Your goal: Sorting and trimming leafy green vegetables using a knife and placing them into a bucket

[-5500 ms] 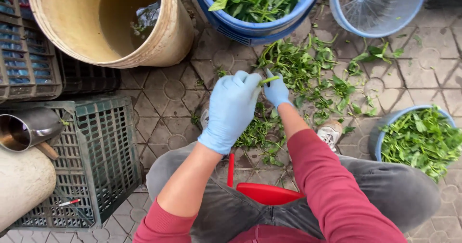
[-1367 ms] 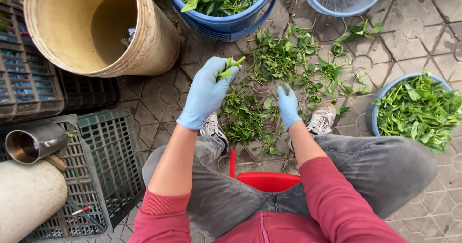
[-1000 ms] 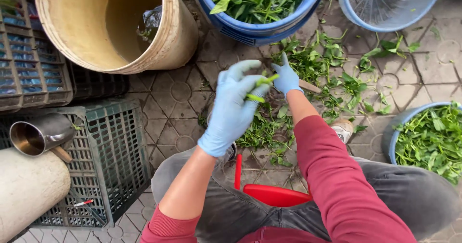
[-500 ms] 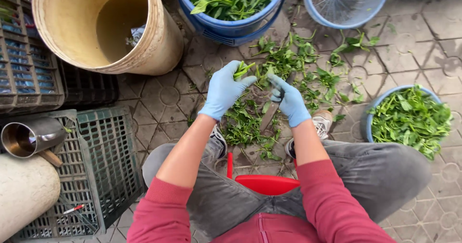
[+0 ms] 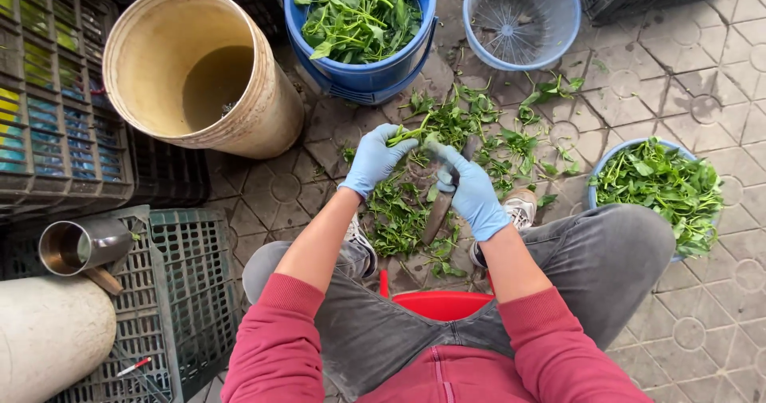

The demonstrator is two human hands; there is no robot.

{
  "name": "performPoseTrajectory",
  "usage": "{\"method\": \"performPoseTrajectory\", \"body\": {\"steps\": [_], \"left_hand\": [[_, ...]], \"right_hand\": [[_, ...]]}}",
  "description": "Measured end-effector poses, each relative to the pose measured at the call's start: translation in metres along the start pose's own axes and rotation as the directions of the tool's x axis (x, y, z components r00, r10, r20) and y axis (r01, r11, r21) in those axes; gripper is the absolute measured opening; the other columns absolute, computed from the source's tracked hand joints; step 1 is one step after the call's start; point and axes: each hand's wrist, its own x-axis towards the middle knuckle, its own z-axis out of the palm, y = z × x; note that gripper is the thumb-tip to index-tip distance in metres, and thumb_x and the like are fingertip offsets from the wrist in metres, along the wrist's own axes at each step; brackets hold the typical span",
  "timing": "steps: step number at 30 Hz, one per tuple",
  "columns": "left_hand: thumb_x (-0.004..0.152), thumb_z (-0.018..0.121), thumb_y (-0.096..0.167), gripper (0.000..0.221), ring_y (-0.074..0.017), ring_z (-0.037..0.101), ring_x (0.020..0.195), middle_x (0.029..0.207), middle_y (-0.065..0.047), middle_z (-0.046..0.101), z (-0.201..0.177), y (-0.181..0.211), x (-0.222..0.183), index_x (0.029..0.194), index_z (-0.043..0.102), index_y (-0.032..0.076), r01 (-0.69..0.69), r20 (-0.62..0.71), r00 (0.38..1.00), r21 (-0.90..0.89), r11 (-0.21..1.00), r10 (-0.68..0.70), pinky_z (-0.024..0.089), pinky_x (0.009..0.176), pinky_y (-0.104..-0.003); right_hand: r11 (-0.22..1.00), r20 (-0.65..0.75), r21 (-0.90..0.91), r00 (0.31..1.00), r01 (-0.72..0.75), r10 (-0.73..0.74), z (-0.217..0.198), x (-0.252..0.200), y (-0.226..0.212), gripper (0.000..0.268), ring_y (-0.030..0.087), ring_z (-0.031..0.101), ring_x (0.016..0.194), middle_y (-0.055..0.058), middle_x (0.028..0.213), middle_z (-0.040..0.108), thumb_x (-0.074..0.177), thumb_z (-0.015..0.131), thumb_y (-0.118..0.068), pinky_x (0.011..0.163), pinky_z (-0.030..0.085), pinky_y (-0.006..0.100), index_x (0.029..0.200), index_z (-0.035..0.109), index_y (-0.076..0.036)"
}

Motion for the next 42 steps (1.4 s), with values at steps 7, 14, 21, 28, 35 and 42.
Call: {"method": "performPoseTrajectory", "body": {"steps": [7, 14, 21, 28, 35, 42], "left_hand": [[0.086, 0.093, 0.021, 0.024, -0.0412, 0.079, 0.106, 0.103, -0.018, 0.082, 0.005, 0.020, -0.015, 0.107, 0.085, 0.012, -0.017, 0.171, 0.985, 0.199, 0.980, -0.018, 0.062, 0.094, -0.048], [0.088, 0.090, 0.024, 0.022, -0.0371, 0.080, 0.110, 0.104, -0.013, 0.085, 0.014, 0.021, -0.027, 0.108, 0.086, 0.016, 0.066, 0.324, 0.935, 0.246, 0.967, -0.146, 0.063, 0.094, -0.046], [0.093, 0.086, 0.033, 0.019, -0.0139, 0.072, 0.089, 0.086, 0.000, 0.080, -0.018, 0.012, -0.013, 0.101, 0.085, 0.017, 0.260, 0.309, 0.897, 0.209, 0.943, -0.315, 0.057, 0.088, -0.031], [0.092, 0.086, 0.039, 0.021, -0.0132, 0.068, 0.082, 0.078, 0.002, 0.076, -0.025, -0.014, -0.008, 0.094, 0.085, 0.018, 0.312, 0.332, 0.856, 0.280, 0.908, -0.396, 0.051, 0.082, -0.029], [0.092, 0.087, 0.037, 0.027, -0.0267, 0.076, 0.091, 0.092, -0.012, 0.084, -0.007, -0.007, -0.024, 0.099, 0.084, 0.011, 0.220, 0.502, 0.772, 0.365, 0.905, -0.390, 0.057, 0.090, -0.041], [0.093, 0.087, 0.035, 0.030, -0.0410, 0.076, 0.103, 0.104, -0.015, 0.078, -0.053, 0.050, 0.041, 0.111, 0.082, 0.011, -0.177, 0.319, 0.947, 0.589, 0.788, -0.026, 0.059, 0.092, -0.052]], "right_hand": [[0.889, -0.323, -0.438, 0.899, 0.134, -0.294, -0.021, 0.023, 0.005, 0.033, 0.011, 0.066, 0.089, -0.005, 0.096, 0.076, 0.087, 0.099, -0.030, 0.084, 0.054, 0.037, 0.113, 0.081, -0.019], [0.645, -0.223, -0.659, 0.719, 0.386, -0.658, -0.050, 0.042, 0.010, 0.024, 0.004, 0.065, 0.079, -0.004, 0.085, 0.075, 0.084, 0.097, -0.012, 0.073, 0.050, 0.017, 0.098, 0.078, -0.018], [0.592, -0.211, -0.800, 0.969, -0.099, -0.124, -0.074, 0.043, 0.041, 0.076, 0.021, 0.066, 0.075, 0.010, 0.087, 0.075, 0.105, 0.054, -0.087, 0.073, 0.056, 0.038, 0.121, 0.076, -0.016], [0.974, 0.040, -0.187, 0.990, -0.125, 0.134, -0.016, 0.019, 0.021, 0.046, 0.011, 0.058, 0.066, -0.001, 0.121, 0.076, 0.105, 0.074, -0.051, 0.052, 0.037, 0.020, 0.138, 0.073, -0.019], [0.992, -0.092, 0.036, 0.988, -0.121, 0.123, -0.044, 0.054, 0.062, 0.032, 0.010, 0.064, 0.068, -0.002, 0.108, 0.080, 0.101, 0.085, -0.042, 0.053, 0.042, 0.017, 0.117, 0.077, -0.016], [0.904, -0.139, 0.249, 0.911, -0.348, 0.389, -0.175, 0.086, 0.178, 0.063, 0.017, 0.067, 0.081, 0.015, 0.140, 0.062, 0.104, 0.079, -0.036, 0.066, 0.061, 0.028, 0.147, 0.049, -0.002]]}}
